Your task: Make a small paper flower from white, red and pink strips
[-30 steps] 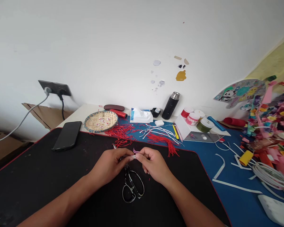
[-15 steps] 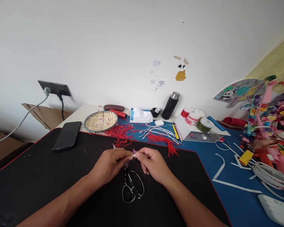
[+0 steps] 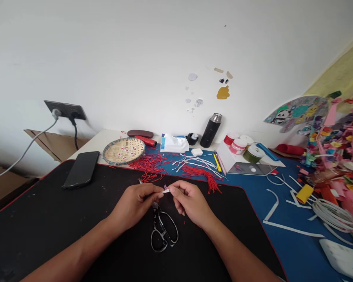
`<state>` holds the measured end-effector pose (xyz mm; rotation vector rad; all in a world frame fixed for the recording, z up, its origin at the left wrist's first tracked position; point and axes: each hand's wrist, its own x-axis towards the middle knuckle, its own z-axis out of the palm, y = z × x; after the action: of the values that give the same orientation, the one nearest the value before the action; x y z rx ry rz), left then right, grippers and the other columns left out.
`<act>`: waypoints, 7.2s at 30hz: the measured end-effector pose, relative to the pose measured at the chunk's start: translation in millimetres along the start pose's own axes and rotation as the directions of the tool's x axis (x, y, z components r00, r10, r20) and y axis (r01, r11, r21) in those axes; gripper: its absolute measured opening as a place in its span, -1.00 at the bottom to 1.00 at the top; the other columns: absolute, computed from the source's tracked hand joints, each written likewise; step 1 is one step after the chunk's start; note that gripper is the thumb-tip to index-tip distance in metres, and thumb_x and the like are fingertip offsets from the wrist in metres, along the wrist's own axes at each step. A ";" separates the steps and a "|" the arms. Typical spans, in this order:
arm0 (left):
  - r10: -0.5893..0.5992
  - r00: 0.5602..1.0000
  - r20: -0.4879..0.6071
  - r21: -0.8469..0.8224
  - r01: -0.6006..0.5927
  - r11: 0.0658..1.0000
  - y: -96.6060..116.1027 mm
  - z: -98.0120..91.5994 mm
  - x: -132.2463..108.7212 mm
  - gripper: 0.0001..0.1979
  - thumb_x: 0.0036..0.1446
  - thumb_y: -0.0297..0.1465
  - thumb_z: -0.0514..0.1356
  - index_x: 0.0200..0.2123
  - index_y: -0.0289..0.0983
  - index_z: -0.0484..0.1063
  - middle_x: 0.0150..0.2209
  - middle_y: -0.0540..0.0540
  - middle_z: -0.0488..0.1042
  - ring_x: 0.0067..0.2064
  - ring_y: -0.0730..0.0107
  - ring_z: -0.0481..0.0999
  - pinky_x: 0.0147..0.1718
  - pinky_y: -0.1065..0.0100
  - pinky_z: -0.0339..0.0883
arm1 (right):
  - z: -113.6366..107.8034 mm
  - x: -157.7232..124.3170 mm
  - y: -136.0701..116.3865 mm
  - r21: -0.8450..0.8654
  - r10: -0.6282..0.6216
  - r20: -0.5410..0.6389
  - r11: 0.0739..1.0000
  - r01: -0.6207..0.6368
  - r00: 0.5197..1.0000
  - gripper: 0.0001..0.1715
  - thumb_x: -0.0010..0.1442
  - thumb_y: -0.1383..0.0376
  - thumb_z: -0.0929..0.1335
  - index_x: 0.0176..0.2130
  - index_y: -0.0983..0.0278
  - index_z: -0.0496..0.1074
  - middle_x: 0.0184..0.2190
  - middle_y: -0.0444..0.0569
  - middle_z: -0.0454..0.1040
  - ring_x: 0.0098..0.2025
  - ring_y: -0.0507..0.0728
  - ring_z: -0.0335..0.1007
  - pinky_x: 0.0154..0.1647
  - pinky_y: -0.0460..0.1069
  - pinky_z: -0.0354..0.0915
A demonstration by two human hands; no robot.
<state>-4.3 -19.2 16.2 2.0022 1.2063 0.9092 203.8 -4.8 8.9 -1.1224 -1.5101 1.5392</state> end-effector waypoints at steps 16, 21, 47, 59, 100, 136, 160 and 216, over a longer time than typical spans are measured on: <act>0.392 0.917 0.078 0.598 -0.358 0.718 -14.5 2.3 -7.0 -0.76 0.39 -0.48 0.11 -0.02 -0.29 0.57 -0.31 -0.13 0.64 -0.35 0.22 0.59 -0.36 0.30 0.37 | 2.7 -0.6 2.3 -0.064 0.043 0.029 0.997 -0.041 0.999 -0.53 0.30 -0.08 0.36 -0.23 0.28 0.44 -0.64 -0.25 0.32 -0.67 -0.05 0.16 -0.66 -0.15 0.05; 0.416 0.900 0.131 0.640 -0.397 0.658 -11.3 1.4 -7.0 -0.75 0.33 -0.55 0.14 0.01 -0.33 0.53 -0.31 -0.12 0.64 -0.36 0.20 0.59 -0.40 0.28 0.37 | 2.6 0.6 2.9 -0.081 0.040 0.033 0.996 -0.037 0.999 -0.59 0.32 -0.02 0.34 -0.25 0.28 0.44 -0.69 -0.28 0.28 -0.70 -0.05 0.12 -0.65 -0.14 0.04; -0.095 0.994 -0.058 -0.072 0.091 0.993 0.6 5.0 -1.3 -0.79 0.31 -0.28 0.22 -0.19 -0.21 0.65 -0.40 -0.04 0.65 -0.39 0.31 0.62 -0.39 0.42 0.39 | -0.3 1.4 6.0 0.135 0.017 0.037 0.991 -0.021 0.999 -0.53 0.30 -0.05 0.39 -0.20 0.32 0.51 -0.69 -0.27 0.29 -0.72 -0.06 0.12 -0.72 -0.17 0.04; -0.364 0.916 0.167 -0.477 0.398 0.783 12.7 3.6 6.8 -0.51 0.05 0.07 0.36 -0.42 -0.29 0.54 -0.52 -0.01 0.52 -0.56 0.46 0.40 -0.56 0.44 0.17 | -0.2 1.0 3.3 0.100 -0.020 -0.009 0.995 0.021 1.000 -0.54 0.29 -0.05 0.40 -0.16 0.30 0.49 -0.66 -0.26 0.33 -0.71 -0.06 0.15 -0.72 -0.17 0.06; -0.352 0.875 0.334 -0.679 0.482 0.554 1.2 10.2 2.9 -0.58 0.11 -0.09 0.41 -0.16 -0.28 0.47 -0.47 -0.01 0.58 -0.54 0.47 0.45 -0.55 0.45 0.16 | 3.6 -0.6 1.1 -0.125 -0.085 -0.096 0.990 0.073 0.992 -0.69 0.30 0.09 0.37 -0.34 0.27 0.43 -0.70 -0.29 0.19 -0.69 -0.05 0.08 -0.65 -0.14 -0.02; -0.070 0.994 0.088 0.004 0.069 0.998 -3.1 10.1 -6.3 -0.78 0.33 -0.28 0.20 -0.01 -0.07 0.57 -0.15 -0.05 0.69 -0.18 0.17 0.65 -0.19 0.32 0.39 | 3.7 -0.5 1.3 -0.137 -0.060 -0.110 0.989 0.045 0.992 -0.75 0.29 0.15 0.39 -0.36 0.25 0.39 -0.68 -0.29 0.23 -0.66 -0.03 0.11 -0.57 -0.10 0.00; -0.237 0.935 0.262 -0.223 0.298 0.928 7.5 13.4 -2.6 -0.60 0.34 -0.09 0.11 -0.35 -0.24 0.53 -0.46 -0.01 0.53 -0.46 0.39 0.41 -0.44 0.41 0.27 | 1.2 -0.3 5.4 -0.156 -0.084 -0.051 0.985 0.075 0.995 -0.71 0.35 0.13 0.37 -0.33 0.27 0.42 -0.64 -0.27 0.26 -0.66 -0.07 0.13 -0.62 -0.13 0.01; -0.340 0.888 0.309 -0.400 0.446 0.801 7.9 10.1 3.8 -0.59 0.13 -0.02 0.30 -0.47 -0.25 0.55 -0.52 -0.01 0.56 -0.49 0.39 0.38 -0.44 0.39 0.25 | 4.2 -1.2 -0.6 -0.110 -0.025 0.020 0.994 0.027 0.999 -0.66 0.33 0.05 0.36 -0.26 0.28 0.47 -0.64 -0.25 0.31 -0.67 -0.05 0.14 -0.64 -0.13 0.02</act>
<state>8.9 -20.5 17.6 1.3563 1.0971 0.6579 200.3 -7.5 9.4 -1.1492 -1.6334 1.4678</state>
